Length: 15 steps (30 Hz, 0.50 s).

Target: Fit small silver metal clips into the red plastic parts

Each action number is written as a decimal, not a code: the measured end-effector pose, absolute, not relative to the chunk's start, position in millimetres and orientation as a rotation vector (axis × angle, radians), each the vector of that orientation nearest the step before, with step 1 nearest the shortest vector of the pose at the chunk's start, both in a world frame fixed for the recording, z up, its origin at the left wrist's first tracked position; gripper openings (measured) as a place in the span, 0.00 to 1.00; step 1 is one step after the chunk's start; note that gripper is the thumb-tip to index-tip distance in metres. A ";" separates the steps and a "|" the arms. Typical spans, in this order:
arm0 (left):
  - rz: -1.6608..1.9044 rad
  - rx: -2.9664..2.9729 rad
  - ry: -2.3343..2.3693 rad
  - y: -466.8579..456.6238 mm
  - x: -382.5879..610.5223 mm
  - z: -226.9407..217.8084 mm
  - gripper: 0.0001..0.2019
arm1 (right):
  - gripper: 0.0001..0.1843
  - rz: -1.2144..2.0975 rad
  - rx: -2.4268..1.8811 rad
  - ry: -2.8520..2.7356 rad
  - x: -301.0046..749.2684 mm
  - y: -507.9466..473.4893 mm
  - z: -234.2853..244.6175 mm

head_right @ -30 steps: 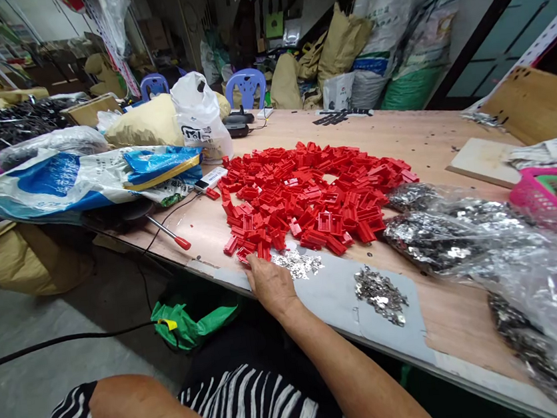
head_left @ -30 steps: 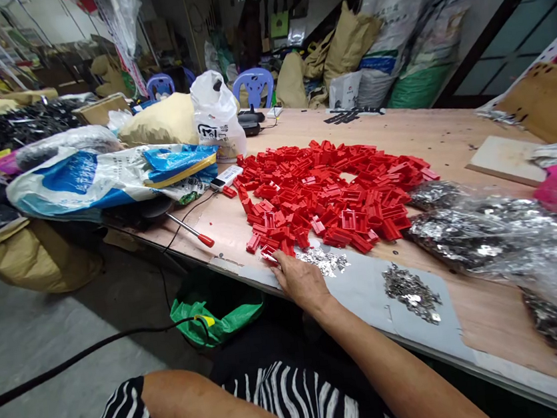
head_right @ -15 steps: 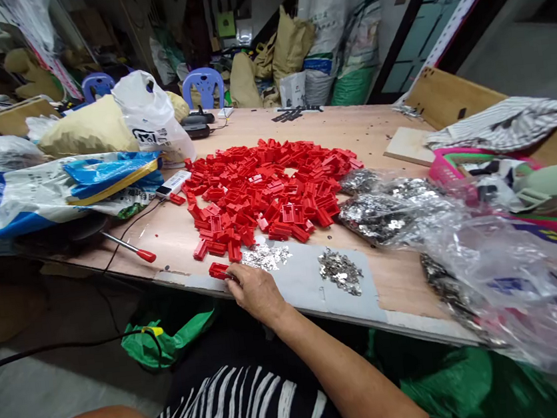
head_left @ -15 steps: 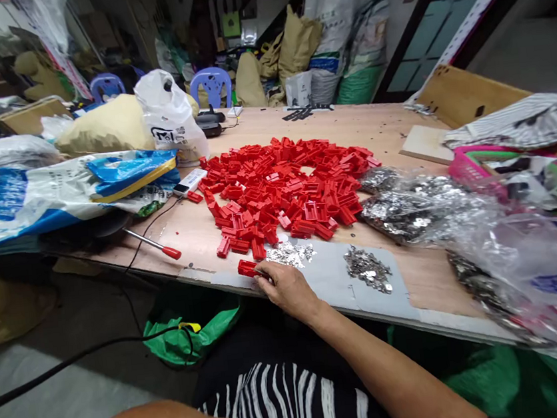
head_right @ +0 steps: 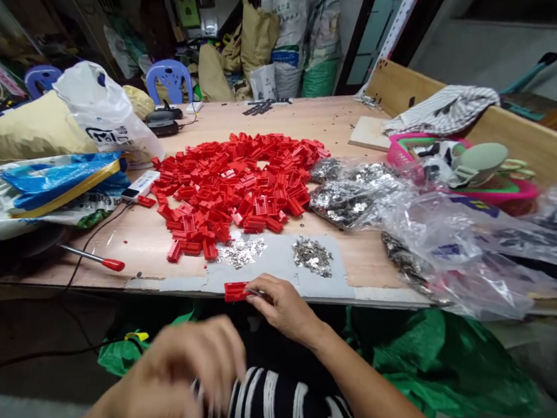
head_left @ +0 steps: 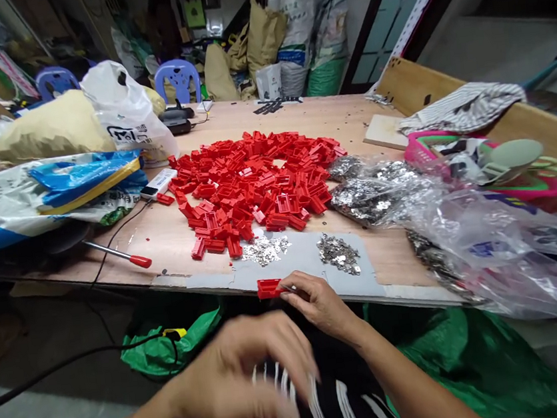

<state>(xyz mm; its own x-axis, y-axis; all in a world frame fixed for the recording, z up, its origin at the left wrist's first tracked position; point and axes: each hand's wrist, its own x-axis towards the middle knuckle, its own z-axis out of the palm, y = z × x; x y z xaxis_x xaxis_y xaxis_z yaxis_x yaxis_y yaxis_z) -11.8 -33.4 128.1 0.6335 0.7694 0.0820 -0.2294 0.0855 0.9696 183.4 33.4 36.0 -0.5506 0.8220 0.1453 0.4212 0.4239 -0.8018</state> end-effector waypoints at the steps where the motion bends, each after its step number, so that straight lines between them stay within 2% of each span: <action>1: 0.985 1.173 0.720 -25.9 -16.3 117.2 0.08 | 0.08 0.990 -1.058 -2.156 189.4 32.3 36.4; 4: 1.186 1.014 1.063 -7.7 -23.8 80.9 0.07 | 0.08 0.983 -1.073 -2.181 201.2 29.1 38.6; 8: 1.128 0.964 1.194 -3.0 -20.6 45.7 0.10 | 0.07 0.969 -1.050 -2.224 202.4 27.1 42.8; 15: 1.097 1.407 1.388 -20.8 -12.6 47.6 0.07 | 0.08 0.934 -0.997 -2.276 192.8 32.3 42.1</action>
<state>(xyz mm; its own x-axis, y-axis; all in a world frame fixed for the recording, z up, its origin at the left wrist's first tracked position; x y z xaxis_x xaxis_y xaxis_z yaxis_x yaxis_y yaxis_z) -12.6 -20.8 47.6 -0.0027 0.9998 0.0208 0.2513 -0.0195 0.9677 192.8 32.3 42.1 -0.6181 0.7711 0.1526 0.4416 0.5012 -0.7442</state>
